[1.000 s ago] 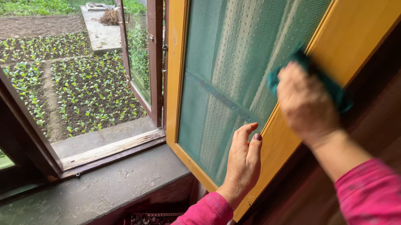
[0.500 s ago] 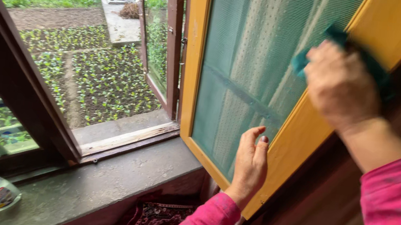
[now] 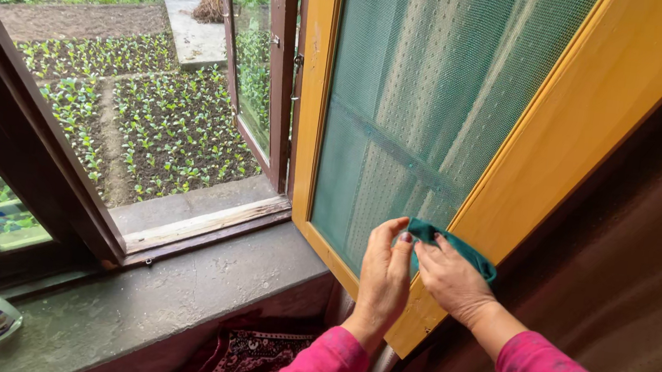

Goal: The person wipes the wooden window frame, a mesh screen, and the glass panes using a green cloth. The person moves from the lower frame to the upper sections, cleaning the screen and then the glass panes.

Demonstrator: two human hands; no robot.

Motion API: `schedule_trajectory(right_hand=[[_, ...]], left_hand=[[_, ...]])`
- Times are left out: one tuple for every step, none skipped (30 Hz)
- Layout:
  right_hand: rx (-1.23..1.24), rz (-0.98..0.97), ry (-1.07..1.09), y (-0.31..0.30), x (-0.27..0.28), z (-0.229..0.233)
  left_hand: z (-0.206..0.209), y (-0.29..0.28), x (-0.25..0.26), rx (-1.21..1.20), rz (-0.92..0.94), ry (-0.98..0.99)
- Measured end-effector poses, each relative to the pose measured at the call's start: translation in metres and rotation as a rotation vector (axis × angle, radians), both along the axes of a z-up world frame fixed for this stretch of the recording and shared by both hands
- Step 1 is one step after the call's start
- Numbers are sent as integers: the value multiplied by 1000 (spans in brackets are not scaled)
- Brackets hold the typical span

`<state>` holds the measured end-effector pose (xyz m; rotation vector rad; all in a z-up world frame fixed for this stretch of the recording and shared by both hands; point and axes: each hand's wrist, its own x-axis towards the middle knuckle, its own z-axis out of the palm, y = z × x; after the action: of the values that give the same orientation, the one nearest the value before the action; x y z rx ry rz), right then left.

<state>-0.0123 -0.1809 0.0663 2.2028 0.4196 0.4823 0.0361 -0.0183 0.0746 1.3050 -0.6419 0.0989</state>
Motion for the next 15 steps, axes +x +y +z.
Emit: schedule_trajectory(right_hand=[[-38, -31, -34, 1, 1, 6], [-76, -62, -67, 0, 5, 20], [-115, -96, -95, 0, 7, 38], [-153, -135, -216, 0, 6, 58], [-193, -169, -338, 0, 4, 82], [-75, -116, -385, -2, 1, 106], [46, -60, -430, 0, -2, 122], [66, -60, -429, 7, -4, 126], [88, -60, -432, 10, -4, 127], [109, -60, -435, 10, -3, 124], [66, -82, -388, 11, -2, 112], [24, -103, -341, 13, -2, 92], [-18, -117, -298, 14, 0, 70], [9, -120, -239, 14, 1, 47], [35, -120, -177, 13, 2, 22]], left_hand=[[-5, 4, 1, 15, 19, 3], [-9, 7, 4, 19, 32, 10], [-14, 8, 5, 22, 42, 22], [-19, 8, 5, 26, 52, 34], [-23, 7, 3, 32, 54, 43], [-27, 5, 1, 38, 57, 52], [-31, 5, 0, 45, 63, 63], [-36, 3, -3, 45, 45, 100], [-41, 0, -8, 45, 26, 133], [-47, -2, -11, 44, 8, 167], [-53, -4, -15, 57, 7, 180], [-60, -6, -18, 70, 6, 192], [-67, -7, -18, 82, 10, 201], [-74, -7, -19, 96, 7, 216], [-82, -6, -20, 110, 6, 232]])
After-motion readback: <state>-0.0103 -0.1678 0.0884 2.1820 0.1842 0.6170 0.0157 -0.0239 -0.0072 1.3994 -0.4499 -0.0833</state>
